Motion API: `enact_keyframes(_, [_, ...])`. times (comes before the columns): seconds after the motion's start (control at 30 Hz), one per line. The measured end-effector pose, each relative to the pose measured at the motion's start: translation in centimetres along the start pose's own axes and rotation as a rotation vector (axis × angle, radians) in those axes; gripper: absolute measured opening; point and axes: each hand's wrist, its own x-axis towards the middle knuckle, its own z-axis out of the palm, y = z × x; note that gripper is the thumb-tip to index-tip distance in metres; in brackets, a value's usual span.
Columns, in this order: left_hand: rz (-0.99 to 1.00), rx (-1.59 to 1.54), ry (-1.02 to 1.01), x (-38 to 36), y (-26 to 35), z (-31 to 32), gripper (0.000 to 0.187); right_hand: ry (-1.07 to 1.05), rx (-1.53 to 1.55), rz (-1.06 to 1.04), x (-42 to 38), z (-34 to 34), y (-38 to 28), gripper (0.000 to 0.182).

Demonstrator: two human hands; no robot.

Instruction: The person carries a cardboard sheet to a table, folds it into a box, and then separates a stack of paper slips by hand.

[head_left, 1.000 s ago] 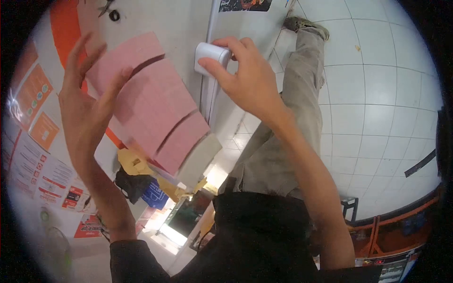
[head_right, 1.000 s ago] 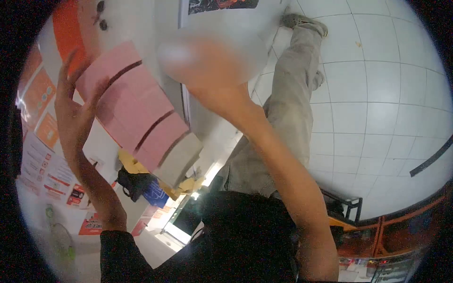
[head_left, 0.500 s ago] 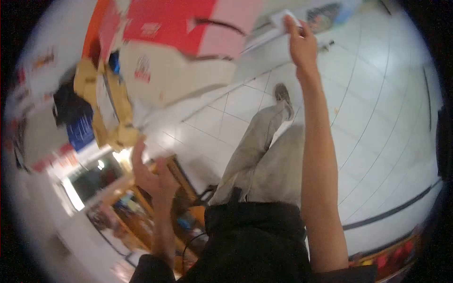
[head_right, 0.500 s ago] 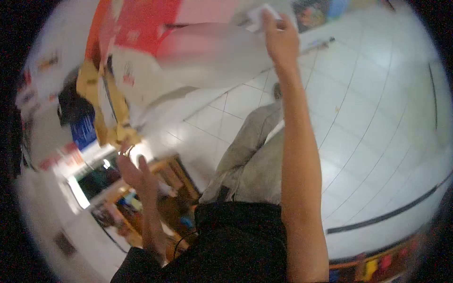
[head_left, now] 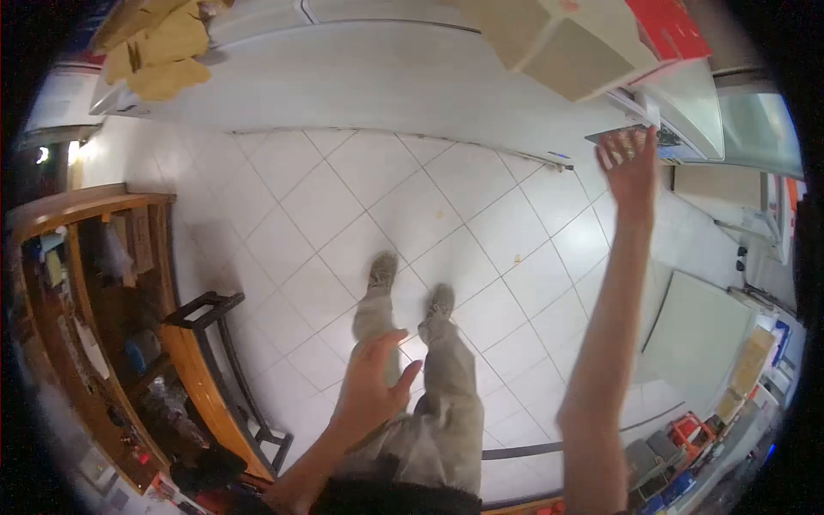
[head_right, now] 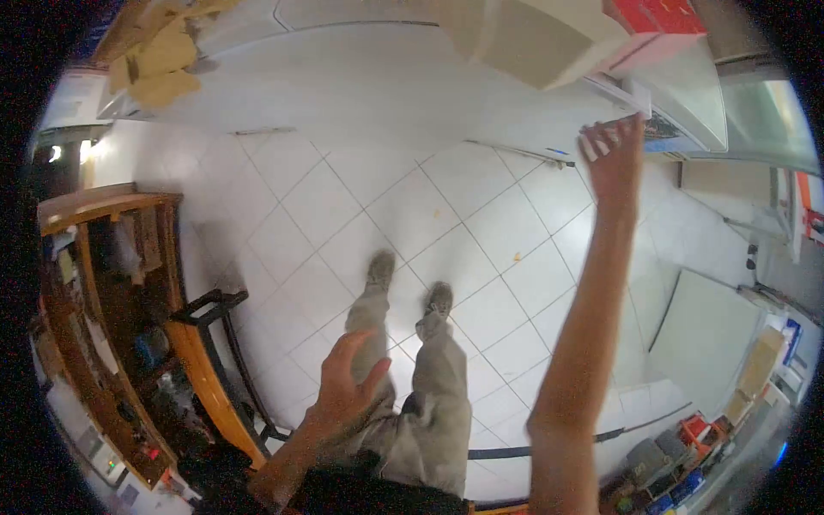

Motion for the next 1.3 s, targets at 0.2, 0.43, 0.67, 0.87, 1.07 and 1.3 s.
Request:
enact_keyframes(0.2, [0.194,-0.037,-0.062,8.6,-3.0,-0.6,0.043,-0.046,-0.16,-0.307,-11.5,12.0,10.6,0.055])
enact_keyframes(0.43, [-0.034,0.073,-0.062,8.8,-12.1,-3.9,0.04,-0.095,0.028,-0.457,-10.4,16.4,10.8,0.049])
enact_keyframes(0.67, [-0.141,0.175,-0.202,4.8,-16.9,-5.7,0.041,-0.109,0.12,-0.512,-10.1,17.8,11.0,0.053])
enact_keyframes(0.87, [-0.18,0.166,-0.278,3.3,-16.9,-6.7,0.04,-0.069,0.106,-0.457,-9.8,17.8,10.7,0.054])
enact_keyframes(1.07, [-0.123,0.155,-0.27,3.8,-16.4,-7.9,0.039,-0.055,0.144,-0.406,-10.0,17.9,10.5,0.056])
enact_keyframes(1.3, [-0.086,0.135,-0.241,6.8,-14.2,-7.7,0.039,-0.04,0.134,-0.413,-9.6,17.8,11.0,0.06])
